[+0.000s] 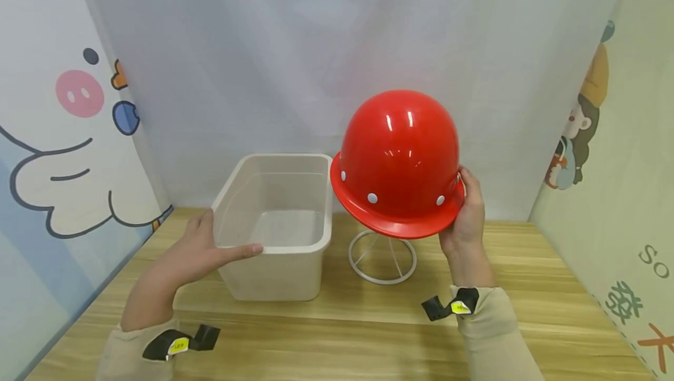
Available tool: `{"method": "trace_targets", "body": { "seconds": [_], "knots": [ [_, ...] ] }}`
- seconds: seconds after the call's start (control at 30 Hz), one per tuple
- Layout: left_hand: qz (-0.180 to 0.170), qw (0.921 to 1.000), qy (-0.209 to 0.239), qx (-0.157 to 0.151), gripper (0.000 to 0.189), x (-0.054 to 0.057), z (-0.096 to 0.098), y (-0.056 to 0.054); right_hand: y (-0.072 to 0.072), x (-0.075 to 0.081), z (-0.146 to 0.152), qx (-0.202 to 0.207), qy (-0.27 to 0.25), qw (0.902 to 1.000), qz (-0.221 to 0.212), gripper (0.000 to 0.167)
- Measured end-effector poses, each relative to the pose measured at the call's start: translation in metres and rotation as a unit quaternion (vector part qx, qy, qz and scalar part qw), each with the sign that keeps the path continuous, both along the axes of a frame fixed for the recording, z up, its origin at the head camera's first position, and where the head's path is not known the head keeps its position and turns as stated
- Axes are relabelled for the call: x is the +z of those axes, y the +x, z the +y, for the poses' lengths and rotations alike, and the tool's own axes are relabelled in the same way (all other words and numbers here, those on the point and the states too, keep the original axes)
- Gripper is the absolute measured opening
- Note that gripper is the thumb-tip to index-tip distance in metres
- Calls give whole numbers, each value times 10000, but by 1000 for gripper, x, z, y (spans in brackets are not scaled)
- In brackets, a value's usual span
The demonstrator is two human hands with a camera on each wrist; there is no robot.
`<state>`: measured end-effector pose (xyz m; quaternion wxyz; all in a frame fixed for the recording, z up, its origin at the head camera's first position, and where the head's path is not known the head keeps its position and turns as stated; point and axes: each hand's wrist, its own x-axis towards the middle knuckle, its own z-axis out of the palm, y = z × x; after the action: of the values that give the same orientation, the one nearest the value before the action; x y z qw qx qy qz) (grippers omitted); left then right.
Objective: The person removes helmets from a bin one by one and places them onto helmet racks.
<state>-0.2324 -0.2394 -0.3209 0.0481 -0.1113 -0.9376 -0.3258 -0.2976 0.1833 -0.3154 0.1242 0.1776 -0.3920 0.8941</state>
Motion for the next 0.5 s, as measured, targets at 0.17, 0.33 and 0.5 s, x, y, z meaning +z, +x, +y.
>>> {"method": "trace_targets", "body": {
  "seconds": [0.17, 0.33, 0.5],
  "knots": [
    [-28, 10000, 19, 31, 108, 0, 0, -1, 1, -1, 4, -256, 136, 9993, -234, 32],
    [15, 10000, 21, 33, 107, 0, -1, -2, 3, -6, 12, -545, 831, 9934, -564, 37],
    [109, 9999, 78, 6, 109, -1, -3, -1, 10, -14, 28, -1174, 2556, 9568, -741, 50]
  ]
}}
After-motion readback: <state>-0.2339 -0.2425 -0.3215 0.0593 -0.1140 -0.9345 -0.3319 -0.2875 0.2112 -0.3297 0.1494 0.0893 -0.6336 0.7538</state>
